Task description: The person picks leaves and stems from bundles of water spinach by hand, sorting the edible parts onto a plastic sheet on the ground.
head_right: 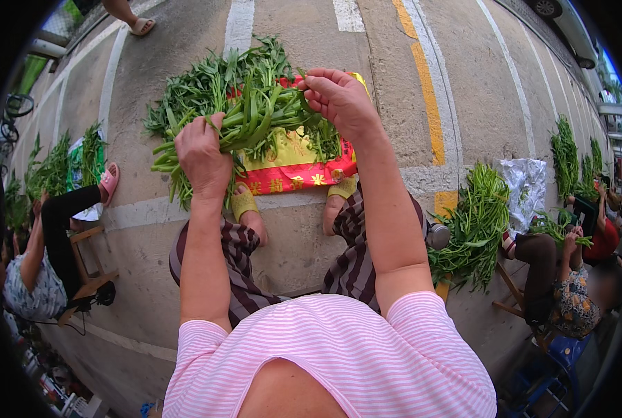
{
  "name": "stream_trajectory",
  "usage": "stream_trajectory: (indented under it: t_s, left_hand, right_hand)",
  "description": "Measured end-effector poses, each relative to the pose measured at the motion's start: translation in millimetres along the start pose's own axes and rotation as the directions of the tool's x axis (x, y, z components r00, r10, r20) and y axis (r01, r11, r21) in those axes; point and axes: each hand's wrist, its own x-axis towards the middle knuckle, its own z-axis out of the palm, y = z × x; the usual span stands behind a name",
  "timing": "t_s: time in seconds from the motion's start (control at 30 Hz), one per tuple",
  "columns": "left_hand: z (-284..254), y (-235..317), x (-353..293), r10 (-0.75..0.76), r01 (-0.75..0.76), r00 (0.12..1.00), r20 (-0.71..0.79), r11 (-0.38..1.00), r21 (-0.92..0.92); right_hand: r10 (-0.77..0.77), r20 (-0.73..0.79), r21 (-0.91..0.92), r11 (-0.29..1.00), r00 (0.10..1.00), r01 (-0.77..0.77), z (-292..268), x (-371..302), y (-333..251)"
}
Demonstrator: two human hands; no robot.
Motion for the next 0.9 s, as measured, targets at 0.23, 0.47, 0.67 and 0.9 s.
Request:
stream_trajectory:
  t_s: [0.23,0.47,0.67,0.9]
  left_hand:
    - [-0.6,-9.4,-1.4,-0.045,0.042,0.998,0.050,0.997,0.069]
    - [-4.6,-7.8,0.8,-0.065,0.060,0.997,0.050,0.994,0.087]
    - [-5.1,-10.4,0.6,-0.085,0.081,0.995,0.051,0.993,0.085]
    - [-6.3,-16.6,-0.7,-0.135,0.129,0.989,0.059,0.987,0.096]
  right_hand:
    - [-0.077,0.013,-0.238,0.968,0.997,0.078,3.2,-0.3,-0.6]
    - [-0.133,0.004,-0.318,0.939,0.991,0.128,-2.0,0.6,5.1]
    - [-0.115,-0.005,-0.341,0.934,0.993,0.107,1.6,-1.2,5.2]
    - [-0.171,-0.035,-0.451,0.882,0.985,0.137,-3.0,3.6,10.1]
